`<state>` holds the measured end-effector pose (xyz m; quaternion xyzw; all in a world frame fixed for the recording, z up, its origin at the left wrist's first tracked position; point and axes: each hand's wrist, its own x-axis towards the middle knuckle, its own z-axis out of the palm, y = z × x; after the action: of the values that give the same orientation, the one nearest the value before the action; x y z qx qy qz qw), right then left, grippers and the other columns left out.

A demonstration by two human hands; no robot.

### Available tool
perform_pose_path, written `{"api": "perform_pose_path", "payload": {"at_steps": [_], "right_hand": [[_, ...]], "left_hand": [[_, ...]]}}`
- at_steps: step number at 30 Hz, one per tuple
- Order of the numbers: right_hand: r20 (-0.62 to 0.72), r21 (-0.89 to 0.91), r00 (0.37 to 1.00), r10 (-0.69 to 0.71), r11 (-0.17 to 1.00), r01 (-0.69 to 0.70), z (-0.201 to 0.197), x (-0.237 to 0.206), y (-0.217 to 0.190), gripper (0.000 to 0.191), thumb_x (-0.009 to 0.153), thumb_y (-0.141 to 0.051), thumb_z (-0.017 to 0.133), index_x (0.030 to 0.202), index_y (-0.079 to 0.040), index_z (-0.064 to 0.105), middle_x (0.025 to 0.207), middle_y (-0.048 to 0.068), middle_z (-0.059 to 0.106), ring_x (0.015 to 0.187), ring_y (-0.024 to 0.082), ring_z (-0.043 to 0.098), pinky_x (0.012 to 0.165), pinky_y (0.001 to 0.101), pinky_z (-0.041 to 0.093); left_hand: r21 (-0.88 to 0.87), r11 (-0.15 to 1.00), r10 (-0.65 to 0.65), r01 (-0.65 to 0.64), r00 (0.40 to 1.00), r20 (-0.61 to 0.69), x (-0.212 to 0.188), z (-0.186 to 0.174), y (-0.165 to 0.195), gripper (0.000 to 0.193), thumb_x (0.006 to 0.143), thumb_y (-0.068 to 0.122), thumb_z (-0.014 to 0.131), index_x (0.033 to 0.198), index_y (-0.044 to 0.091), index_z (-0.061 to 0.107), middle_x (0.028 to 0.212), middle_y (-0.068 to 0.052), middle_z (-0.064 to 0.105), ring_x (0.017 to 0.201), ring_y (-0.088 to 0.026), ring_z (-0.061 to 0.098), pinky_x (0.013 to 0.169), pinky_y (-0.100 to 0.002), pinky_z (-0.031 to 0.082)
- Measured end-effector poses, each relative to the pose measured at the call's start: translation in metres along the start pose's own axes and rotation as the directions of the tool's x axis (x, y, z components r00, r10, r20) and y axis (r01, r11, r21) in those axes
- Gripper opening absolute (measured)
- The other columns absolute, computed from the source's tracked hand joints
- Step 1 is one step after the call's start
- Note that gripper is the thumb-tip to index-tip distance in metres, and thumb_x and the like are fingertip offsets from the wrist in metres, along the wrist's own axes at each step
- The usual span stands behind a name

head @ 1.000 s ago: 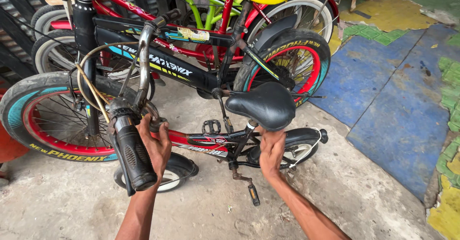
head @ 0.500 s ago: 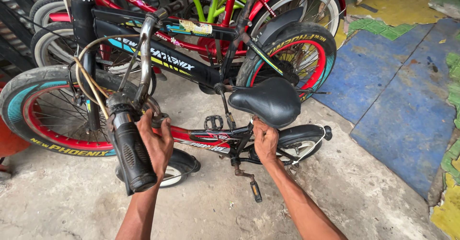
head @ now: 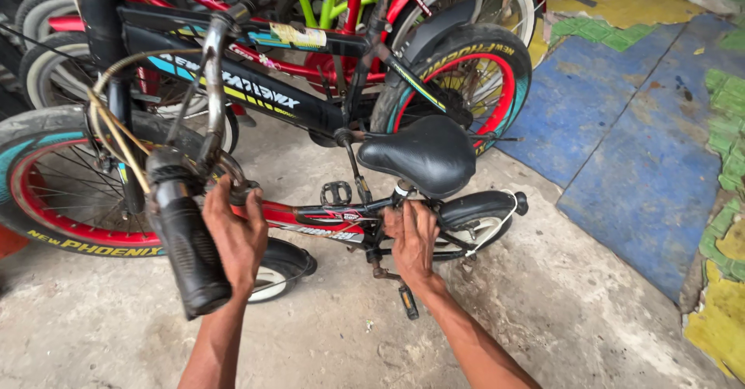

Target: The person uses a hammer to tap a bicycle frame, then wipes a green bicycle with a cloth. They proceed to adjust the handlebars and seat of a small red bicycle, moving it to a different spot. Finally, they inspect the handlebars and frame of another bicycle.

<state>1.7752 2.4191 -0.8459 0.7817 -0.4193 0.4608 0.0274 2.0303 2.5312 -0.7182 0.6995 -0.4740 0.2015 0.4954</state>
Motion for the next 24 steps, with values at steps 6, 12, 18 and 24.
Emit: {"api": "perform_pose_path", "payload": {"at_steps": [6,12,18,24], "right_hand": [[-0.034,0.044,0.996,-0.077,0.996,0.078,-0.015,-0.017,0.046,0.065,0.087,-0.001,0.072,0.148,-0.014,0.053,0.13,0.006,0.06,0.125,0.032,0.049,0.102,0.0503,0.036],[0.036,0.016,0.999,-0.005,1.0,0.004,-0.037,-0.039,0.073,0.064,0.079,0.01,0.066,0.138,-0.015,0.067,0.134,0.013,0.054,0.126,0.03,0.048,0.105,0.0458,0.045],[-0.113,0.142,0.99,0.086,0.987,-0.07,-0.039,-0.047,0.071,0.046,0.088,-0.001,0.074,0.132,-0.014,0.067,0.129,0.01,0.052,0.114,0.027,0.054,0.095,0.039,0.054],[-0.069,0.843,0.955,0.289,0.529,-0.099,-0.001,-0.008,0.024,0.035,0.106,-0.001,0.061,0.136,-0.01,0.046,0.115,0.006,0.061,0.097,0.015,0.069,0.086,0.0386,0.062]], "left_hand": [[-0.063,0.986,-0.146,0.157,0.979,0.142,0.002,-0.008,0.003,0.037,0.097,0.015,0.071,0.125,-0.008,0.063,0.11,-0.027,0.068,0.1,-0.045,0.065,0.09,-0.048,0.05],[-0.061,0.994,-0.081,0.086,0.993,0.084,-0.001,0.002,-0.003,0.04,0.099,0.015,0.072,0.128,-0.009,0.06,0.115,-0.025,0.066,0.109,-0.044,0.061,0.096,-0.049,0.047],[-0.056,0.98,-0.179,0.189,0.972,0.154,-0.002,0.0,-0.002,0.04,0.101,0.018,0.07,0.13,-0.007,0.059,0.114,-0.024,0.065,0.106,-0.04,0.064,0.094,-0.047,0.049],[-0.014,0.994,-0.106,0.107,0.992,0.064,-0.002,0.0,0.002,0.039,0.1,0.018,0.071,0.13,-0.006,0.061,0.114,-0.023,0.065,0.101,-0.038,0.067,0.089,-0.046,0.053]]}}
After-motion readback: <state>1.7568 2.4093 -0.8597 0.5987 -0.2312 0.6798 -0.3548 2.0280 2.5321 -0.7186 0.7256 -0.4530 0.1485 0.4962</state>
